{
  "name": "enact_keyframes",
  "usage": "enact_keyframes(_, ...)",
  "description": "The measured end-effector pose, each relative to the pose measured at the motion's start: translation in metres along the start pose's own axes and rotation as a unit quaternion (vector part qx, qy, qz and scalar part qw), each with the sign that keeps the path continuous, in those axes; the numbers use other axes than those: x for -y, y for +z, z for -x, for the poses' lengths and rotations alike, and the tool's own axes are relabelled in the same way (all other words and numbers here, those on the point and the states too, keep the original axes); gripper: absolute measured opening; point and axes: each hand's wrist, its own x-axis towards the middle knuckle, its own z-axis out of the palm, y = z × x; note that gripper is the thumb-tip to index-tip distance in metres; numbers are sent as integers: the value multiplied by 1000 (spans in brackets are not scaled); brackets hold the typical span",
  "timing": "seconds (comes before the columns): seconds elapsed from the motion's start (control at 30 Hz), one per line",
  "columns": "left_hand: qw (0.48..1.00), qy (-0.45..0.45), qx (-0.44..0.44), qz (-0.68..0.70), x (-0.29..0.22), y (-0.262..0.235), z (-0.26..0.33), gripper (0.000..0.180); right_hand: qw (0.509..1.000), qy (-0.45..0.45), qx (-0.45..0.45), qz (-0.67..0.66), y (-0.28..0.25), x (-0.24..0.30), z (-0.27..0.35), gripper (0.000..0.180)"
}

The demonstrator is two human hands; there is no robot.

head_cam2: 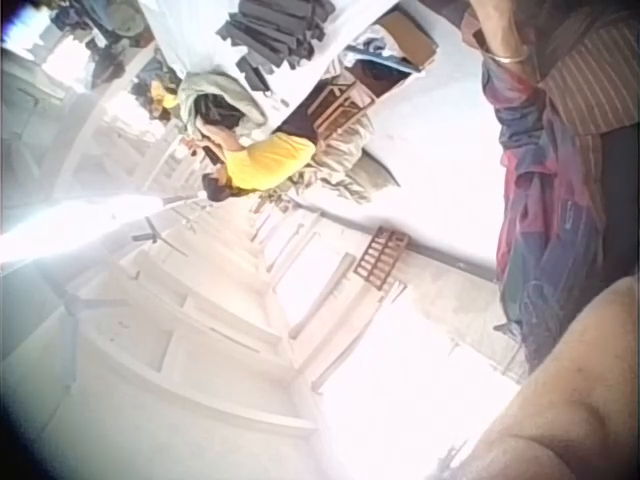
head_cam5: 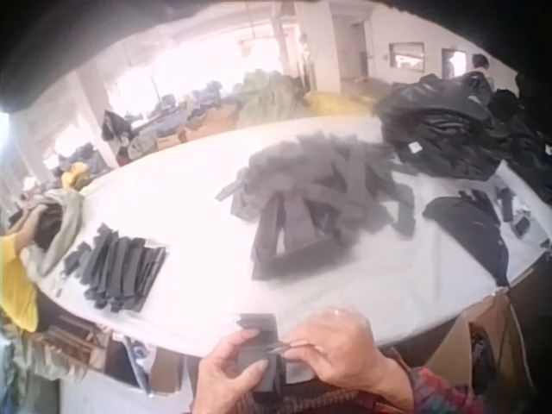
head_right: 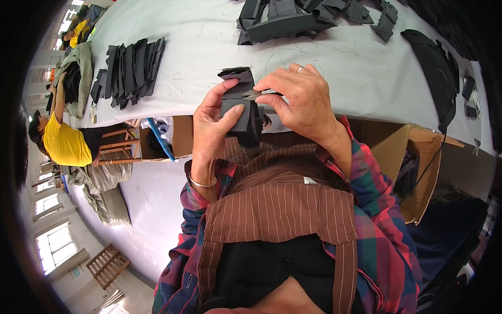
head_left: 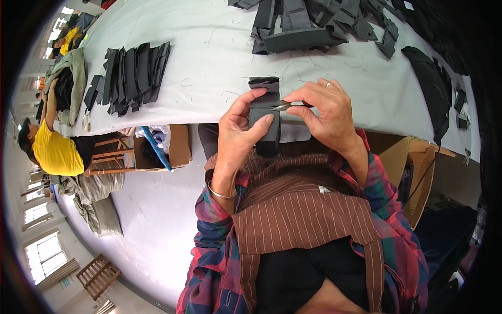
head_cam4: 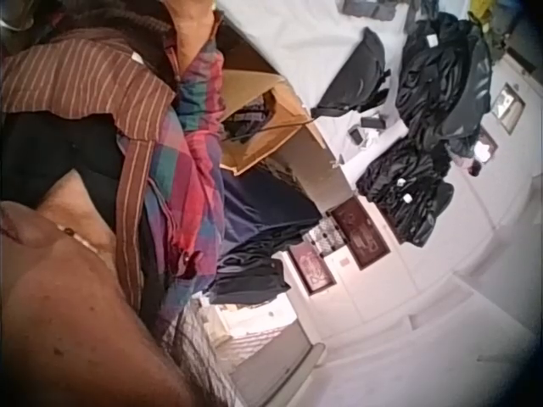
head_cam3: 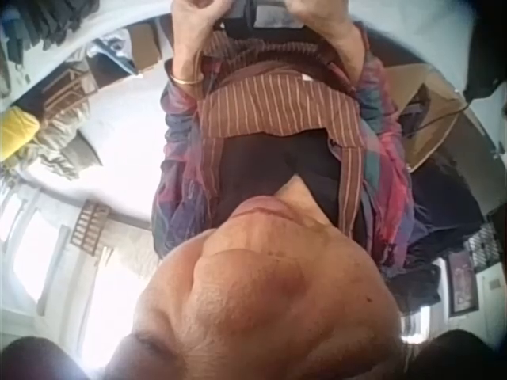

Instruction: Trimming excess threads and small bits of material from black fabric components using small thread snips.

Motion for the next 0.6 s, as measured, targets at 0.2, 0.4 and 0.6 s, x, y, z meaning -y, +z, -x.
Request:
enact_keyframes(0.2, 1000, -13, 20, -11, -1, -1, 0, 49, 1000, -21, 2, -4, 2, -1, -2, 16)
enact_keyframes(0.4, 1000, -13, 24, -15, 2, -2, 0, 48, 999, -39, 7, 12, 3, -2, -1, 14)
enact_keyframes(0.6, 999, -27, 22, -10, 0, -1, 1, 48, 984, 97, -28, -148, 5, 8, 1, 14)
